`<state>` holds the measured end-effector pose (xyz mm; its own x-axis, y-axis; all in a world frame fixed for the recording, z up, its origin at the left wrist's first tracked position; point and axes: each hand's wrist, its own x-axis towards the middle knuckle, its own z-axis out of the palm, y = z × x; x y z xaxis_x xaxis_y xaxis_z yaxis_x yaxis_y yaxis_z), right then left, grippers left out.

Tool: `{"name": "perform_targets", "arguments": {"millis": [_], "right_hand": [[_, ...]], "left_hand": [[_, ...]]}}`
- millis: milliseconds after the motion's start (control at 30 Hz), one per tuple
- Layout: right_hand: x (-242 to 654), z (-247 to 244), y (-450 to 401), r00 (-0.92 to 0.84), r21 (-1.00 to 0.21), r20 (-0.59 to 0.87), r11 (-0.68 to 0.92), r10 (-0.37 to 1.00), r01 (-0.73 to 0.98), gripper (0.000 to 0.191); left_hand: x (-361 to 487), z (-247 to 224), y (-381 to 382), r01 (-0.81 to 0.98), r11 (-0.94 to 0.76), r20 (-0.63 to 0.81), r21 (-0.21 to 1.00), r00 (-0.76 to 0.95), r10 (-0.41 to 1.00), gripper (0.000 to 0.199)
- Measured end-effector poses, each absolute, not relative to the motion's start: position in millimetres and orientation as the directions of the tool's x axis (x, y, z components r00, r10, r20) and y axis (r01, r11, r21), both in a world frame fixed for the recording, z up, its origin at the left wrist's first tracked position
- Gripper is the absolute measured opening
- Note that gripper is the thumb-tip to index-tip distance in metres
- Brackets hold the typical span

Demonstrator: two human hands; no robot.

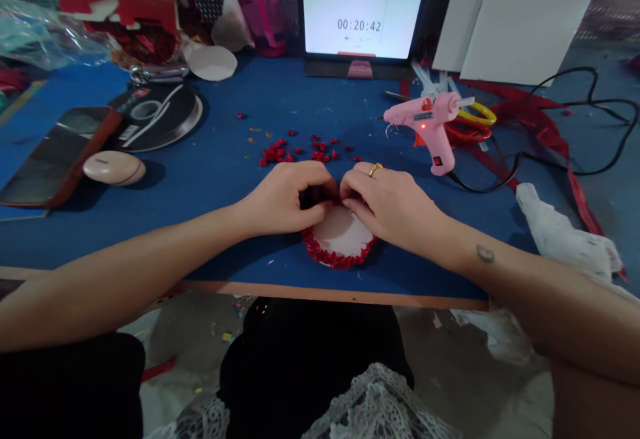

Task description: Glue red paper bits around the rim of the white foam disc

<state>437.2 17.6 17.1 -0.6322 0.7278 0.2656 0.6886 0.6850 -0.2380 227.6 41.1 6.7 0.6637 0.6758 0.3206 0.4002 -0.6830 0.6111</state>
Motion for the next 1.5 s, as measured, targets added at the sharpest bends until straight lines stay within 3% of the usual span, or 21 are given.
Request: {"name": "perform_targets", "arguments": {"millis": [833,1233,1367,1500], "right_hand": [[438.3,19.0,17.9,-0.629,-0.298,0.234,0.670,0.742,0.680,0.010],[450.4,25.6,27.0,-0.508,-0.389,0.342,0.612,0.790,0.689,0.013],[453.6,27.3,27.9,-0.486,-0.441,0.354,0.600,0.799,0.667,0.011],[456.0,30.4,26.6,-0.535,-0.404,0.380,0.655,0.755,0.638,0.008]], "left_hand": [[226.4,10.6,39.8,0.434,-0.647,0.298,0.627,0.634,0.714,0.016],[222.7,14.9,44.8,0.435,-0.587,0.264,0.683,0.602,0.754,0.031],[222.4,15.0,44.6,0.433,-0.557,0.252,0.709,0.581,0.774,0.027],[223.0,13.9,44.3,0.431,-0.551,0.244,0.714,0.585,0.774,0.020]]}}
